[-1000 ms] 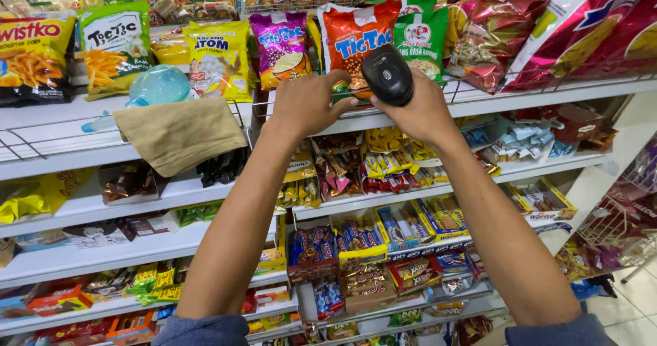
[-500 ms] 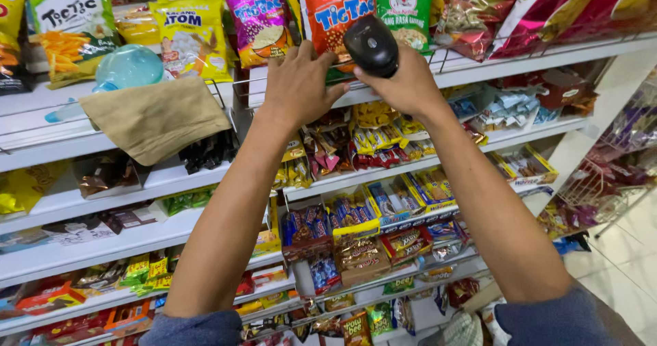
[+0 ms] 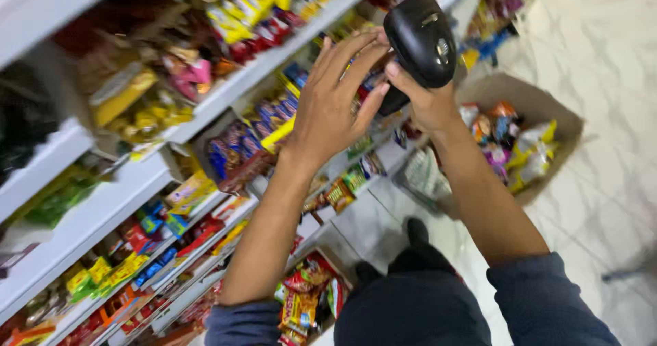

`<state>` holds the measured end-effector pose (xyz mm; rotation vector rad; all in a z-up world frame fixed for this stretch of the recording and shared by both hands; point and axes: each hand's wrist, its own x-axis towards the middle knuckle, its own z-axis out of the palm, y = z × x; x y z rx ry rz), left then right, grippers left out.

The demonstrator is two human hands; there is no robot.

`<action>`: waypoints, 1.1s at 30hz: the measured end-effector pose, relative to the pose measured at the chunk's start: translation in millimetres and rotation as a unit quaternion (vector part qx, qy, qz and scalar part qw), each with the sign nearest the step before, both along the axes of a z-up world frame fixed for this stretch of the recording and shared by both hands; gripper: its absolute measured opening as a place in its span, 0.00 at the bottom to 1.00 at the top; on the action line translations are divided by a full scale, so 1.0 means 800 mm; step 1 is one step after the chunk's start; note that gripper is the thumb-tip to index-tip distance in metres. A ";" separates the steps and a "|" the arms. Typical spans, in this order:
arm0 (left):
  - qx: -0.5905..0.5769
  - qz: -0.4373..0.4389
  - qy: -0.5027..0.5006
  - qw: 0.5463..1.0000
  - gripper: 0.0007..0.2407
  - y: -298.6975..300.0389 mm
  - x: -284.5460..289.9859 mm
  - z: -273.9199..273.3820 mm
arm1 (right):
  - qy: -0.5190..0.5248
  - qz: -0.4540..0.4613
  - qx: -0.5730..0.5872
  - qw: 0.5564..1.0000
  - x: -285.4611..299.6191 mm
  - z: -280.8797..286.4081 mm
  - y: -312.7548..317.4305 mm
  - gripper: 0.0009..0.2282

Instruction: The person scans several bags of snacks and chips one by one using a handheld barcode scanner, then places each item back onto a store shelf or into a cardboard box.

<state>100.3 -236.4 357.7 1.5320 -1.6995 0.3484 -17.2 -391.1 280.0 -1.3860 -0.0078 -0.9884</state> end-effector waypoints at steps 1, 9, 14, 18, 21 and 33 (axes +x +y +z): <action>0.024 -0.028 0.035 0.999 0.18 -0.015 -0.014 -0.033 | 0.010 -0.005 0.033 0.999 -0.020 -0.045 -0.008 0.17; 0.217 -0.105 0.235 0.942 0.17 -0.111 -0.111 -0.331 | 0.234 -0.111 0.214 0.942 -0.183 -0.332 -0.044 0.14; 0.309 -0.058 0.230 0.921 0.18 -0.137 -0.157 -0.465 | 0.385 -0.109 0.292 0.869 -0.253 -0.398 -0.093 0.12; 0.354 -0.033 0.141 0.924 0.18 -0.162 -0.168 -0.503 | 0.422 -0.075 0.342 0.836 -0.264 -0.434 -0.142 0.08; 0.385 0.003 0.092 0.919 0.18 -0.180 -0.173 -0.514 | 0.455 -0.047 0.309 0.834 -0.252 -0.461 -0.172 0.08; 0.421 0.051 0.132 0.896 0.18 -0.186 -0.183 -0.537 | 0.460 -0.192 0.328 0.802 -0.208 -0.621 -0.231 0.16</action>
